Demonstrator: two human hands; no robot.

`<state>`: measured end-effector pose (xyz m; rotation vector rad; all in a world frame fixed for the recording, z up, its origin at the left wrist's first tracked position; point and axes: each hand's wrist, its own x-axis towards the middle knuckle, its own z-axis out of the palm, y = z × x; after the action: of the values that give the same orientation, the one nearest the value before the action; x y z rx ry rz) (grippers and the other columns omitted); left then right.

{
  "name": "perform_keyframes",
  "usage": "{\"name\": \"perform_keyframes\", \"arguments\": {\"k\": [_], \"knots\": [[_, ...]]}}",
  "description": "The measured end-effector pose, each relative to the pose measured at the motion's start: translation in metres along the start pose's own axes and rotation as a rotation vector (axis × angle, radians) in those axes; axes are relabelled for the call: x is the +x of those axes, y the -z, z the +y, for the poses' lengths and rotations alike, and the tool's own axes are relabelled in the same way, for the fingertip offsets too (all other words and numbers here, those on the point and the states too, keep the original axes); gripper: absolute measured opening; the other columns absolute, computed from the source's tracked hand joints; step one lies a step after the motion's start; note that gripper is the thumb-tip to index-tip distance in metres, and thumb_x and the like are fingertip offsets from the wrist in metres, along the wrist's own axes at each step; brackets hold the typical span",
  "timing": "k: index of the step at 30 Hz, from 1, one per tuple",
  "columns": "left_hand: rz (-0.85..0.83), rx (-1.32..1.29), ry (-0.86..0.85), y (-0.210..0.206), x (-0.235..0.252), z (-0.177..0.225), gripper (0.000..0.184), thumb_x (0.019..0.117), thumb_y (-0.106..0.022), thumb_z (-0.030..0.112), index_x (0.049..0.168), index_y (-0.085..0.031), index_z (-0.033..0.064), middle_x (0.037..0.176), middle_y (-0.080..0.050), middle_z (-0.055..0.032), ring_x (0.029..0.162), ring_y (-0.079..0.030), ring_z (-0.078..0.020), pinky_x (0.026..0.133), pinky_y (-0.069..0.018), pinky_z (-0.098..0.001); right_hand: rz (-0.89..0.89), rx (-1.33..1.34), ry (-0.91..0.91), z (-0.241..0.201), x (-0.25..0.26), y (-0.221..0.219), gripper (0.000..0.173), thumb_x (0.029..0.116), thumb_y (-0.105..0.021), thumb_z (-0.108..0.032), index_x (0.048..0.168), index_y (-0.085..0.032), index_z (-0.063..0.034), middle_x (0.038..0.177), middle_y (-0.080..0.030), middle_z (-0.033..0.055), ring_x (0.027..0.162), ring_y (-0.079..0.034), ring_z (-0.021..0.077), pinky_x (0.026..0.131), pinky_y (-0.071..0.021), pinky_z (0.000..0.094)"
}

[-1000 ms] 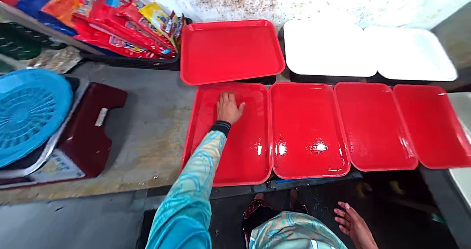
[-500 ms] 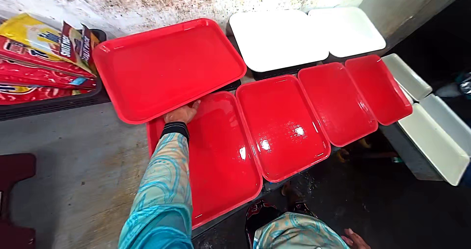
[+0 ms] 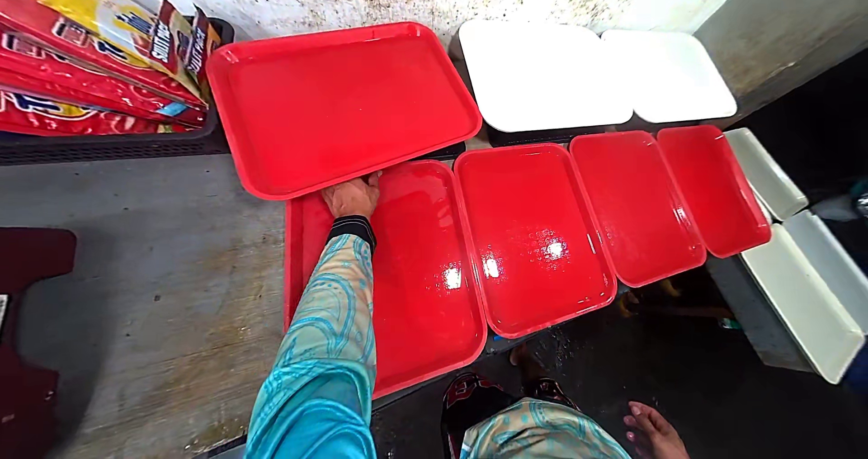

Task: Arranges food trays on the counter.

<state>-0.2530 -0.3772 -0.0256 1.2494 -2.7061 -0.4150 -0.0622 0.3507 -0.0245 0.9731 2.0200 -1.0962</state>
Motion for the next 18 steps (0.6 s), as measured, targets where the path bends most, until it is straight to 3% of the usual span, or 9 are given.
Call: {"name": "perform_keyframes", "arguments": {"k": [5,13,18], "knots": [[0.026,-0.008,0.048,-0.006,0.000,0.004,0.067,0.0996,-0.054,0.057,0.134,-0.060,-0.0007,0.143,-0.054,-0.0321,0.140,-0.046,-0.0481,0.115,-0.0308,-0.0658,-0.023,-0.060,-0.010,0.004,0.000,0.002,0.037,0.1092,-0.051,-0.027,0.138,-0.053,-0.0035,0.115,-0.069,0.0170,0.090,-0.071,0.0231,0.078,-0.0589,0.0396],[0.057,0.011,0.096,-0.009,-0.001,0.009,0.076,0.0975,-0.050,0.063,0.139,-0.057,-0.0006,0.147,-0.051,-0.0306,0.144,-0.041,-0.0469,0.118,-0.0254,-0.0660,-0.069,-0.132,0.021,0.016,-0.007,-0.007,0.037,0.1080,-0.053,-0.020,0.138,-0.053,0.0014,0.117,-0.068,0.0182,0.095,-0.071,0.0216,0.083,-0.0593,0.0397],[-0.002,-0.096,0.022,0.015,-0.009,0.022,0.074,0.0973,-0.056,0.054,0.140,-0.054,-0.0061,0.148,-0.047,-0.0357,0.145,-0.037,-0.0510,0.119,-0.0228,-0.0668,-0.063,-0.133,0.109,0.017,0.008,-0.008,0.035,0.1076,-0.053,-0.020,0.137,-0.056,-0.0006,0.114,-0.069,0.0185,0.091,-0.071,0.0252,0.079,-0.0608,0.0437]]}}
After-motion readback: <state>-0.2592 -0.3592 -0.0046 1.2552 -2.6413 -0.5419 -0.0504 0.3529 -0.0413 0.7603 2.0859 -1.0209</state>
